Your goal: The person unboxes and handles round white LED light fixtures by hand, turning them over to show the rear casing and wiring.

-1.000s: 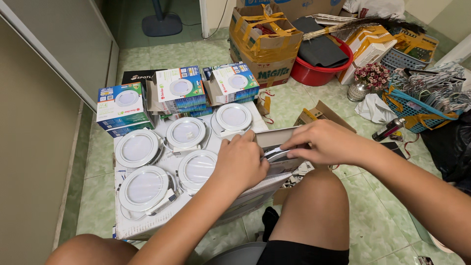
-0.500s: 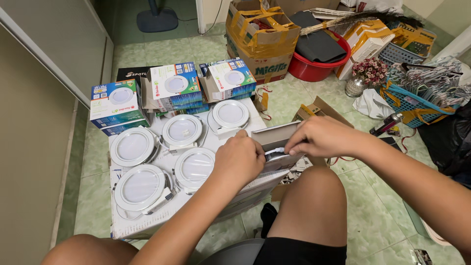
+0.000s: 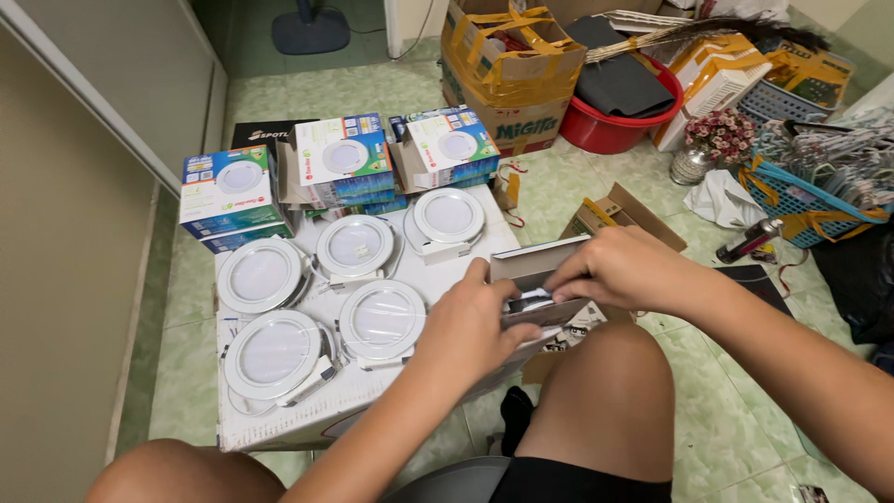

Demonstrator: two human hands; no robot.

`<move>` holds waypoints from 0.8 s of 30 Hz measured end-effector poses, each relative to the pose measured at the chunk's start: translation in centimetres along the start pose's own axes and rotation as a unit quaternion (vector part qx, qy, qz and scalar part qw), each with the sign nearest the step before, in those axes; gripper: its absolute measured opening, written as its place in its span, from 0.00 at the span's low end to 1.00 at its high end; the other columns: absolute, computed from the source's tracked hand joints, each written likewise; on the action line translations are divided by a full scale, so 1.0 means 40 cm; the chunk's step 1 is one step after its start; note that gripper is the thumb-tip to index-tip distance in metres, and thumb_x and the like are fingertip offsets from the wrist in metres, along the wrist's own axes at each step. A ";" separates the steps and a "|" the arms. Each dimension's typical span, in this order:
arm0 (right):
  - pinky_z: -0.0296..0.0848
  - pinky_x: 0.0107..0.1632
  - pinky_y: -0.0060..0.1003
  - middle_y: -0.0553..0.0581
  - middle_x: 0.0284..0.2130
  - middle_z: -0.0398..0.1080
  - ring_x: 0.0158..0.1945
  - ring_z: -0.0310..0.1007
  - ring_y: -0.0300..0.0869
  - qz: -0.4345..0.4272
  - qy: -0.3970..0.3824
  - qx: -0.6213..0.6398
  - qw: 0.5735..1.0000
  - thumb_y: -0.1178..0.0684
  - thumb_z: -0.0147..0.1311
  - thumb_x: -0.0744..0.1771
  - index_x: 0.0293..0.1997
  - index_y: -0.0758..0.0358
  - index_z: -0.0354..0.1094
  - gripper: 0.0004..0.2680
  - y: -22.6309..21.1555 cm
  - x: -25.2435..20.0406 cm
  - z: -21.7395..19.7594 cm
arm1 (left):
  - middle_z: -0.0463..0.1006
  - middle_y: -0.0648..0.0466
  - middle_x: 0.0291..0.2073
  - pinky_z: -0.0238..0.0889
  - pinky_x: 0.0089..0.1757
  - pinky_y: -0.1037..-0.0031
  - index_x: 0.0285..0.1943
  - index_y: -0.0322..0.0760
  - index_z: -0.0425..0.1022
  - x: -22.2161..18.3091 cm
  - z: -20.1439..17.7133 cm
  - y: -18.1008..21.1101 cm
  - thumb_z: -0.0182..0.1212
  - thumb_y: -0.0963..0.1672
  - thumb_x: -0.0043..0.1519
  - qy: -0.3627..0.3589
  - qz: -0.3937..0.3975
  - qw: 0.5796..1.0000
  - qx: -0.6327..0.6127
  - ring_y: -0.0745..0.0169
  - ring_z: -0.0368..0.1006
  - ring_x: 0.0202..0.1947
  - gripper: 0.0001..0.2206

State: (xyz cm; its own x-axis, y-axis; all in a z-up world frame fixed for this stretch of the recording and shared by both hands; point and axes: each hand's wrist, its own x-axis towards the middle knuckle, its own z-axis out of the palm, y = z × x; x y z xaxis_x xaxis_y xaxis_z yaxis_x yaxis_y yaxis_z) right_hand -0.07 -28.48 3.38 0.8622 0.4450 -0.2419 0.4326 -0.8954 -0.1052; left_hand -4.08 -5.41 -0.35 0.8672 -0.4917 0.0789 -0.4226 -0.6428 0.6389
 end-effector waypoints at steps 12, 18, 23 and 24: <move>0.81 0.45 0.46 0.39 0.38 0.84 0.46 0.83 0.43 -0.022 0.079 0.007 0.997 0.42 0.58 0.66 0.40 0.37 0.81 0.05 0.016 -0.018 0.028 | 0.75 0.49 0.44 0.74 0.44 0.54 0.51 0.43 0.79 0.017 -0.082 -0.169 0.61 0.44 0.62 0.146 -0.098 0.983 0.057 0.43 0.77 0.48 0.10; 0.81 0.41 0.37 0.43 0.33 0.84 0.40 0.84 0.42 -0.089 0.266 0.110 0.954 0.53 0.63 0.64 0.37 0.46 0.82 0.04 0.025 -0.046 0.070 | 0.81 0.51 0.39 0.54 0.48 0.53 0.43 0.46 0.84 0.102 0.127 -0.297 0.68 0.44 0.52 -0.026 -0.048 0.955 0.291 0.45 0.73 0.45 0.10; 0.81 0.41 0.33 0.47 0.33 0.82 0.38 0.82 0.42 -0.124 0.348 0.191 0.910 0.59 0.64 0.63 0.38 0.51 0.82 0.06 0.043 -0.056 0.086 | 0.82 0.48 0.36 0.47 0.47 0.55 0.42 0.39 0.84 0.120 0.163 -0.282 0.61 0.37 0.54 -0.058 -0.062 0.945 0.315 0.44 0.71 0.45 0.10; 0.80 0.40 0.31 0.48 0.33 0.82 0.38 0.82 0.41 -0.125 0.365 0.212 0.898 0.60 0.65 0.62 0.38 0.52 0.82 0.06 0.044 -0.059 0.084 | 0.83 0.48 0.35 0.46 0.48 0.53 0.41 0.39 0.83 0.127 0.182 -0.294 0.59 0.37 0.56 -0.058 -0.062 0.944 0.319 0.43 0.72 0.45 0.10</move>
State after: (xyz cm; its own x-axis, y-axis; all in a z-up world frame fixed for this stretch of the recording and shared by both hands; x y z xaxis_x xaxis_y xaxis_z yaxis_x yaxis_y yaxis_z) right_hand -2.22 -31.14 0.52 0.7615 0.3848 0.5216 0.6315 -0.6218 -0.4632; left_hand 3.37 -4.62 -13.06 0.9013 -0.4270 -0.0734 -0.4247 -0.9042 0.0443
